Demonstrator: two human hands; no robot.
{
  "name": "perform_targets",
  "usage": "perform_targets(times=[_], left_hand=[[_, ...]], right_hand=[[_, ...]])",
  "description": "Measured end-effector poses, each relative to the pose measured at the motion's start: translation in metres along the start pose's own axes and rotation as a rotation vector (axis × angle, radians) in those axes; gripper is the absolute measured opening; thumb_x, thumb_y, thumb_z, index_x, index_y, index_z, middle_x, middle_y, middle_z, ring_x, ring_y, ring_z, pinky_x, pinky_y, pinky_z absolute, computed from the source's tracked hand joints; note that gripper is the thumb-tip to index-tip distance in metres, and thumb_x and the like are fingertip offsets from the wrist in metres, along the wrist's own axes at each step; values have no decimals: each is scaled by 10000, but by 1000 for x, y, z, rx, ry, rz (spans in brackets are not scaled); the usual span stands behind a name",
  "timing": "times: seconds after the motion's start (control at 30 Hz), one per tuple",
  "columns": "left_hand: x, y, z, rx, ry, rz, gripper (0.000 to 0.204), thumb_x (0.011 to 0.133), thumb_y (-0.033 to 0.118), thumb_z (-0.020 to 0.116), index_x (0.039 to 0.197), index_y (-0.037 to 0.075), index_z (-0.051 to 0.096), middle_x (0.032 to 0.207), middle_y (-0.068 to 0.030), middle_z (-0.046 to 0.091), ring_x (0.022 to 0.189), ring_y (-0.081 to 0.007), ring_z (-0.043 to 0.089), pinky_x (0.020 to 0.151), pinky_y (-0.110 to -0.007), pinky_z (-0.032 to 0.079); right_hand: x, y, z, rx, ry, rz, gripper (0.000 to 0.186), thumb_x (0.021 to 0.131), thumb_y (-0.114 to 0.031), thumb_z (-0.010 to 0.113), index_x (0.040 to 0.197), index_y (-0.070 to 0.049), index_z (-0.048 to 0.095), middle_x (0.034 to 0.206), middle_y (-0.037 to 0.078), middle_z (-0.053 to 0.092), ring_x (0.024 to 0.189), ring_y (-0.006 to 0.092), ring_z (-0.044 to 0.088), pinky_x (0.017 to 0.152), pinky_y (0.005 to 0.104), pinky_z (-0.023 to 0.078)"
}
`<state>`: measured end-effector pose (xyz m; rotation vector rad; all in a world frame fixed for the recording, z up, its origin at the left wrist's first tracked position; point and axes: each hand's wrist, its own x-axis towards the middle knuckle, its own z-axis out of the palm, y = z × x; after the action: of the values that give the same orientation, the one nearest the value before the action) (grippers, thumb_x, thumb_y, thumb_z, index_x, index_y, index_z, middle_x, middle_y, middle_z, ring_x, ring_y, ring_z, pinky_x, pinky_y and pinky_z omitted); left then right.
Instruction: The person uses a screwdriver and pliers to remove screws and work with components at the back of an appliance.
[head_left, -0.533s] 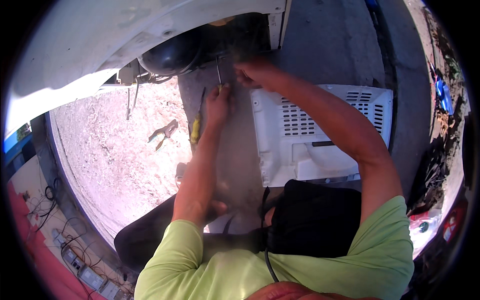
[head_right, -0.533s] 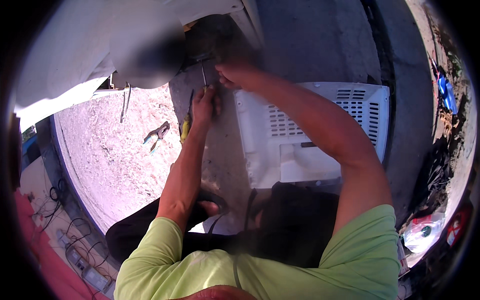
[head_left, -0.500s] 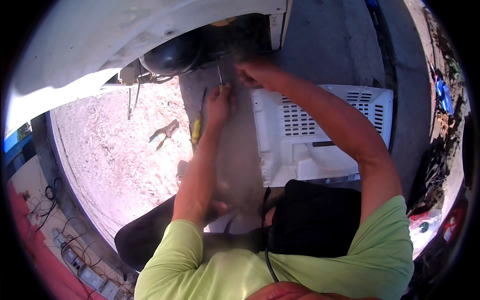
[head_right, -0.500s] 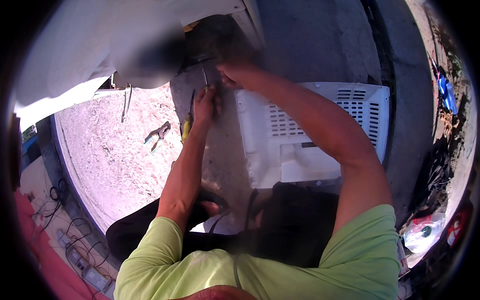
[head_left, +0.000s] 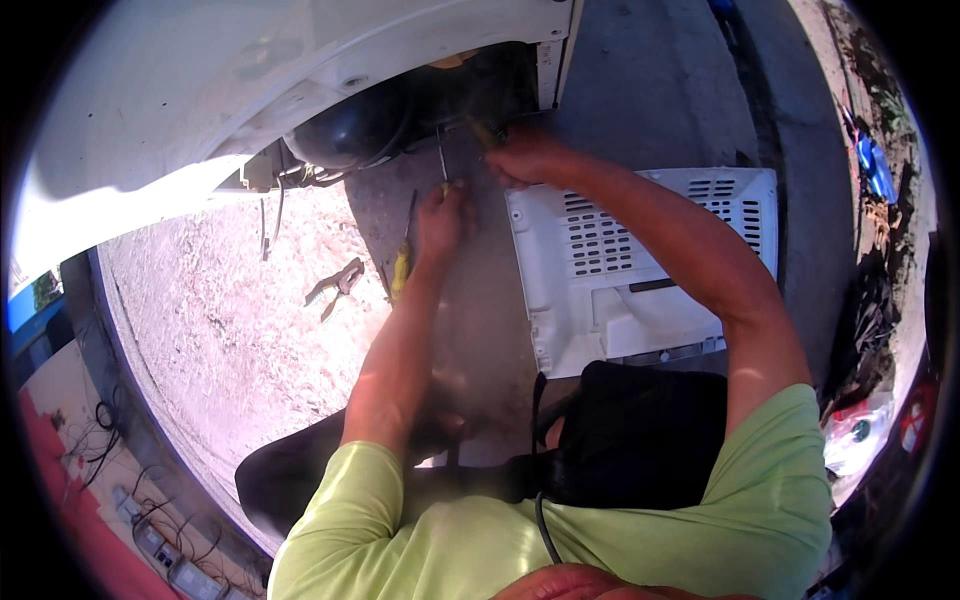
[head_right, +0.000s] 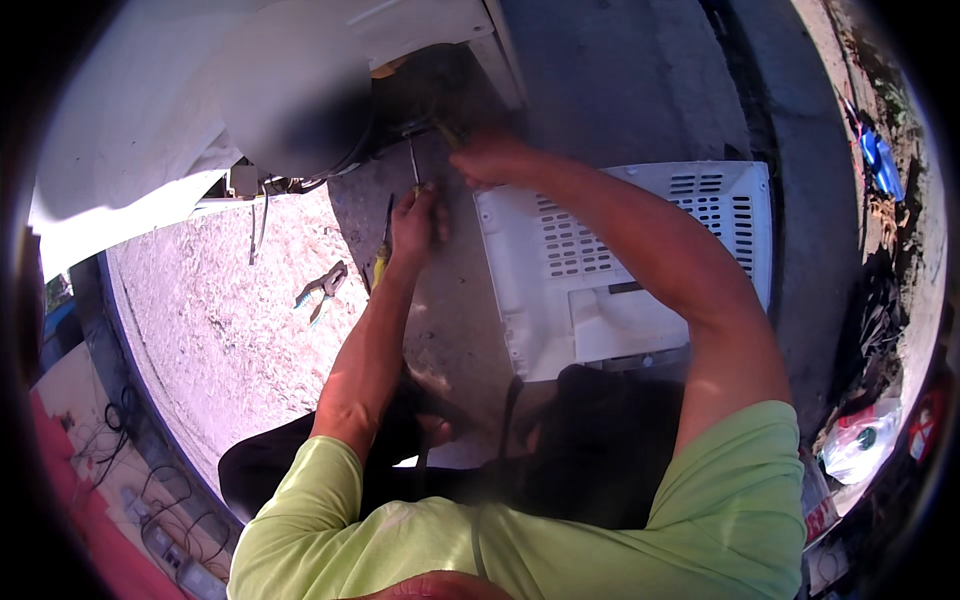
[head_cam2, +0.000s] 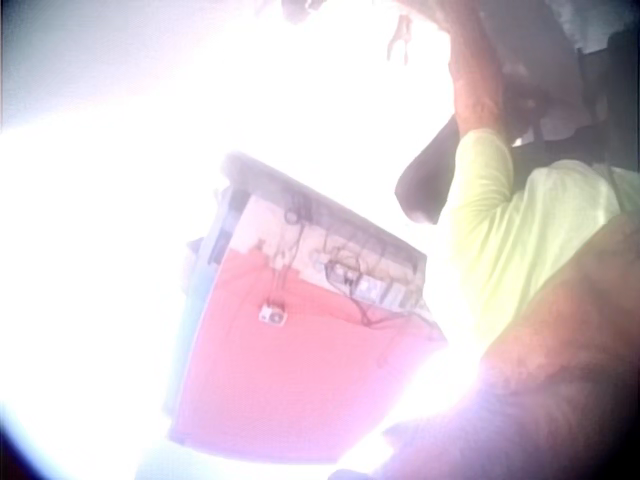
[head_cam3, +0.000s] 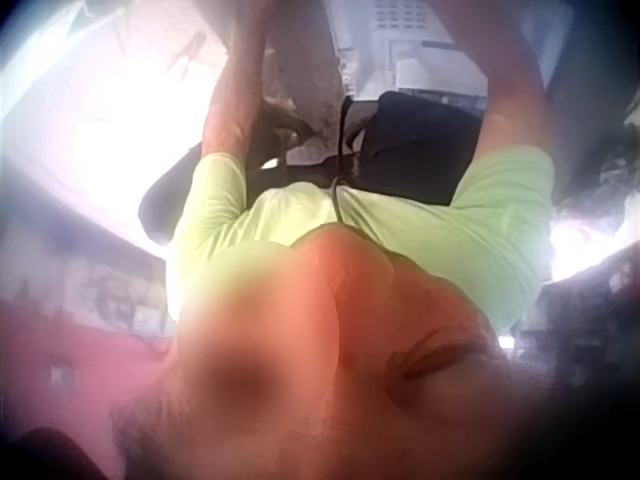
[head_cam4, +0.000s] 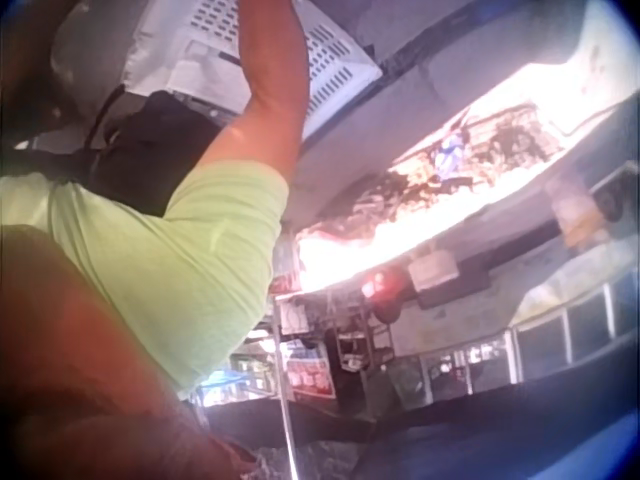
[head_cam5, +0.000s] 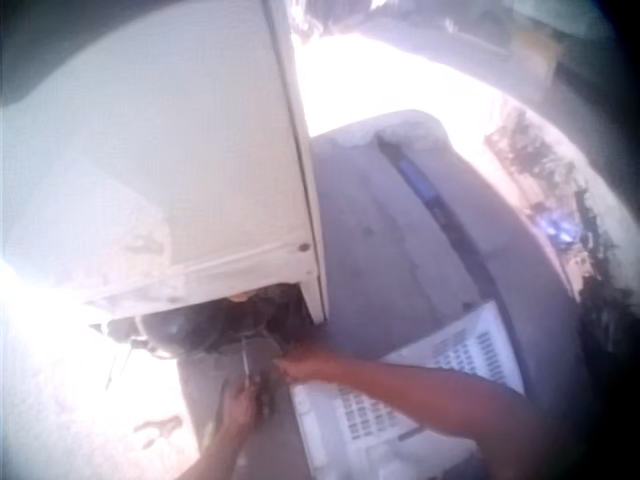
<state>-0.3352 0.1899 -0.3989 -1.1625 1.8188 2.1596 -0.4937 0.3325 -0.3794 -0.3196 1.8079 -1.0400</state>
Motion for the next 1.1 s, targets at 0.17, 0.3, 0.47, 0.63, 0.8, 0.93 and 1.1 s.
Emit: perform_targets(times=[0.17,0.3,0.47,0.63,0.8,0.93,1.1], left_hand=[[-2,2,0,-39,-47,19,193,995,227,565,874,76,573,624,-27,549,480,-135,521,445,-283,417],[1,-1,-5,-48,-55,24,187,999,226,564,878,83,568,636,-21,547,486,-135,517,441,-279,415],[3,-1,-2,-49,-50,4,174,998,225,569,884,94,572,659,-18,554,493,-130,517,434,-278,414],[7,-8,-8,-59,-54,14,168,995,228,573,887,99,574,659,-19,559,496,-129,523,427,-276,410],[6,-10,-12,-44,-43,27,181,993,232,573,882,89,580,646,-20,559,485,-131,530,429,-272,413],[6,-5,-2,-21,-57,23,219,994,238,568,839,83,578,635,-26,561,473,-137,539,432,-280,421],[4,-4,-5,11,-53,50,253,995,241,562,800,79,576,617,-34,563,467,-143,547,434,-294,428]], right_hand=[[-12,-9,4,149,-2,53,291,896,-257,618,974,22,641,838,119,664,739,225,683,652,366,602],[-25,-30,3,162,-5,117,320,888,-232,638,1076,27,615,933,128,669,822,235,688,669,367,614],[-17,-23,5,290,-18,126,351,907,-205,632,1173,14,568,1027,123,633,884,241,669,687,397,624],[-10,-20,6,391,-66,144,379,918,-185,620,1240,-2,540,1080,124,601,917,244,652,708,419,629],[-6,-20,8,341,-55,124,379,922,-195,622,1248,-18,547,1082,127,614,927,251,651,710,418,627],[24,20,4,-289,-74,-238,294,917,-216,616,1115,1,617,1016,166,669,875,284,689,733,410,603],[6,-4,-1,-559,-8,-282,208,928,-179,557,961,-12,677,984,179,711,911,322,717,804,441,573]])
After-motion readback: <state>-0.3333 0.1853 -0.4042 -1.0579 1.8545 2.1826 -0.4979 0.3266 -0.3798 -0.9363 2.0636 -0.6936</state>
